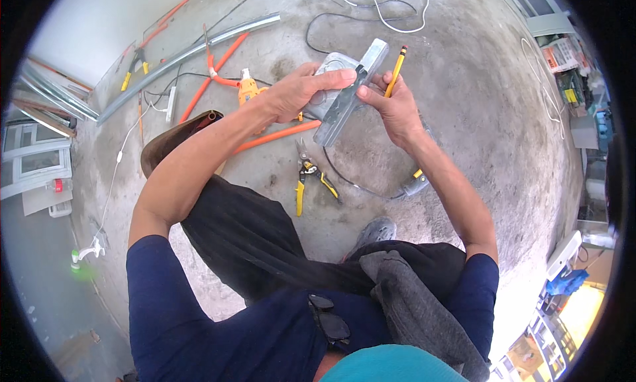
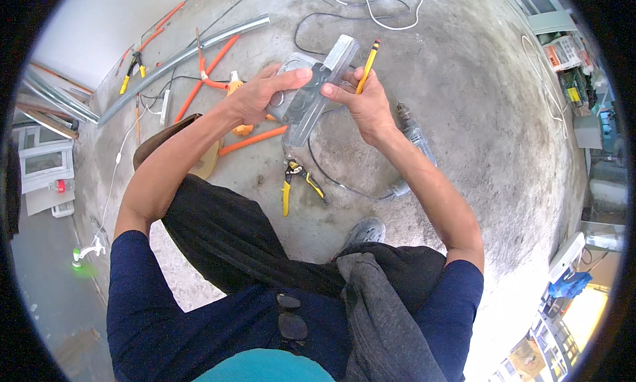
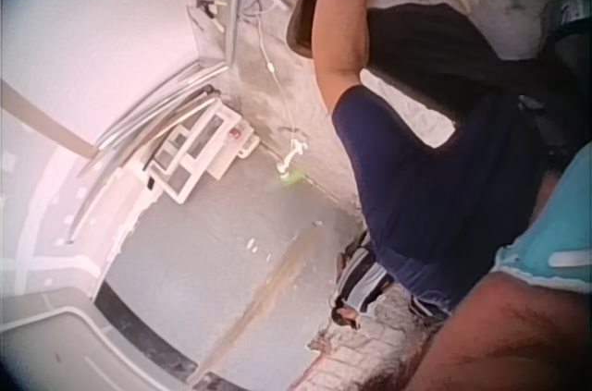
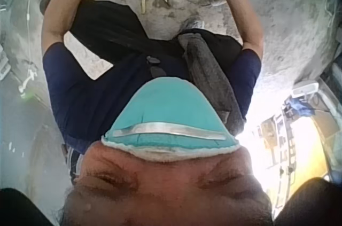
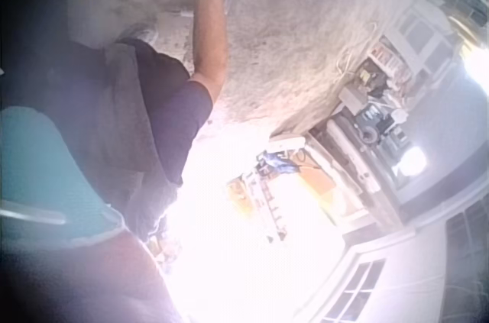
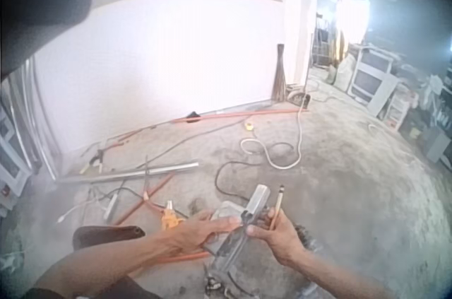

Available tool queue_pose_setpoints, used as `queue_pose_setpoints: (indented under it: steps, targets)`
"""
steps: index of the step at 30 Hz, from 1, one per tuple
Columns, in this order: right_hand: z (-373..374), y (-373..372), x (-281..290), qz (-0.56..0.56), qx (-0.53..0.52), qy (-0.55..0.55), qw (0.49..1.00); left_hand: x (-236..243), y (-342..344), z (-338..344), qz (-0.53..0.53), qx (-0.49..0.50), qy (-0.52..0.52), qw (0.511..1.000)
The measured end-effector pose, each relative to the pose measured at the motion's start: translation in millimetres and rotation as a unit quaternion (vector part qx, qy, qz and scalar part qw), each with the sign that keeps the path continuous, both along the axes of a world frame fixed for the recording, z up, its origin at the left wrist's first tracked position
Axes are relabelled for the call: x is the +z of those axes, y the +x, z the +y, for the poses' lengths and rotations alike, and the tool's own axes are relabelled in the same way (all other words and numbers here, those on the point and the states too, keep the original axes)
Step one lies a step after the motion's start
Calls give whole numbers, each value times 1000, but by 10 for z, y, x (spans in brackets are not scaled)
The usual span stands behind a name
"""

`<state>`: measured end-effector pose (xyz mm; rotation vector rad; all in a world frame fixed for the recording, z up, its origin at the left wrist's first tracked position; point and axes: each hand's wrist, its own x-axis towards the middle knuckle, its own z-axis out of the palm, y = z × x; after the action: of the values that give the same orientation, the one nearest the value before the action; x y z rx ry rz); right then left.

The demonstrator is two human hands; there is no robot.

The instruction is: The person marks a metal bracket and an electrical junction box with a pencil, uses a drill to make a hole in the bracket, and then reaches into a tool bag to retrieve components.

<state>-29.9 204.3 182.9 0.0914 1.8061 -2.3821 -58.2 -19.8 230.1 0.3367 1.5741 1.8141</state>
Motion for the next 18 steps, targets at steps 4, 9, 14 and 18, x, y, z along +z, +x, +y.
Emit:
queue_pose_setpoints:
  steps: [4,9,14,18]
  targets:
    - [-19,4,-19,4,-26,17,1000,24,6,-7,6,-1,6,1000]
    - [-34,17,-4,8,-11,6,1000,33,10,-25,9,-7,5,1000]
    - [10,0,-76,7,9,-17,1000,-11,39,4,5,3,6,1000]
    - [-8,21,-33,7,24,-40,999,-12,-3,-64,-27,-5,-21,999]
